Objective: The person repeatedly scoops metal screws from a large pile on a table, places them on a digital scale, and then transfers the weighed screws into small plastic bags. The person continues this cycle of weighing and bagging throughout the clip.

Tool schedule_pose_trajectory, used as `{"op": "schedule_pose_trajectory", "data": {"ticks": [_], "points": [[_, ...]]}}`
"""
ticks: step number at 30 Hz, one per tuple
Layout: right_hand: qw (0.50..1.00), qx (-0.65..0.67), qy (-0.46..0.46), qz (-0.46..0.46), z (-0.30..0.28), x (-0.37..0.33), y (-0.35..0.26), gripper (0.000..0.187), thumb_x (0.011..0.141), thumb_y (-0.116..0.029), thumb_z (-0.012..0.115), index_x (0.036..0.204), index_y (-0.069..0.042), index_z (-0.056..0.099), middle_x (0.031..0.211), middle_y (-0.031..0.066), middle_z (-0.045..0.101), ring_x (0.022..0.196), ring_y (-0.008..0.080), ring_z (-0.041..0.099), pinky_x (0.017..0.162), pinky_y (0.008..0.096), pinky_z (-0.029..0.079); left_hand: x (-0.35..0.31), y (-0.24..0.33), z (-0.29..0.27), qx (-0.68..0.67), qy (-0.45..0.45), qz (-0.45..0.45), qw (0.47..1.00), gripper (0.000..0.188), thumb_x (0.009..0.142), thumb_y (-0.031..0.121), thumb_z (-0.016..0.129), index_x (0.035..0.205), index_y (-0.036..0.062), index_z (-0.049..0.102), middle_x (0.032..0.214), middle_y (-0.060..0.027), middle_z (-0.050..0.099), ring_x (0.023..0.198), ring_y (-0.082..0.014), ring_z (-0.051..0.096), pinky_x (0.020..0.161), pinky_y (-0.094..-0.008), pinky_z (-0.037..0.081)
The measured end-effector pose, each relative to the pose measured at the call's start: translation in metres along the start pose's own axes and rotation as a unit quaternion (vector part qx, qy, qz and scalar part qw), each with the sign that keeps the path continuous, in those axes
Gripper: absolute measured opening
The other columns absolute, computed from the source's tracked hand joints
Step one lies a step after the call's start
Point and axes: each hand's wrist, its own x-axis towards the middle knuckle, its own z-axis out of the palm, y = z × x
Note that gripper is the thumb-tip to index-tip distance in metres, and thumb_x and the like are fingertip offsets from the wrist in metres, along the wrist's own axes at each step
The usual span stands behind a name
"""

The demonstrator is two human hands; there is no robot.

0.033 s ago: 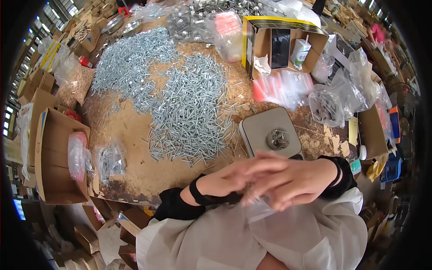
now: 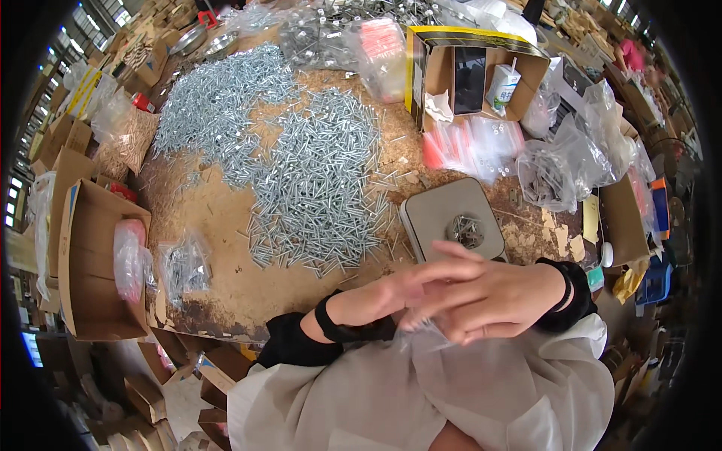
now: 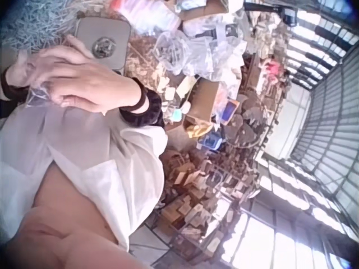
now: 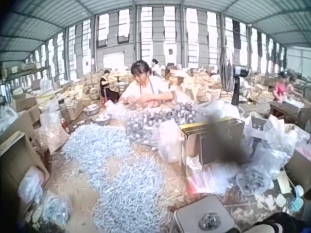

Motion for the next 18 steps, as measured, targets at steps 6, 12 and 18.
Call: {"op": "schedule_pose_trajectory", "data": {"ticks": [6,12,18], "points": [[0.992,-0.088,0.041,0.076,0.006,-0.008,0.004,0.015,0.093,-0.019,0.07,0.105,-0.011,0.067,0.119,0.0055,0.066,0.135,0.0359,0.048,0.12,0.061,0.005,-0.004,0.001,0.003,0.113,-0.033,-0.111,0.987,0.065,0.083,0.002,0.079,0.139,0.0034,0.046,0.12,-0.0053,0.058,0.109,-0.0124,0.058,0.094,-0.0284,0.049],[0.944,-0.176,0.172,0.222,-0.024,-0.04,-0.001,0.056,0.078,-0.009,0.076,0.131,-0.009,0.056,0.135,0.0141,0.055,0.133,0.0366,0.046,0.114,0.0507,0.031,0.003,0.014,0.01,0.244,0.126,0.02,0.961,0.054,0.08,-0.005,0.074,0.128,0.0044,0.052,0.103,-0.0038,0.059,0.099,-0.0118,0.058,0.086,-0.028,0.048],[0.91,-0.22,0.165,0.31,-0.014,-0.064,0.024,0.081,0.071,-0.006,0.08,0.144,-0.008,0.045,0.143,0.0162,0.048,0.139,0.0391,0.039,0.116,0.0488,0.031,0.012,0.0,0.009,0.449,0.197,0.12,0.863,0.054,0.081,-0.013,0.065,0.131,0.0004,0.051,0.096,-0.0056,0.061,0.093,-0.0129,0.06,0.086,-0.0284,0.048]]}}
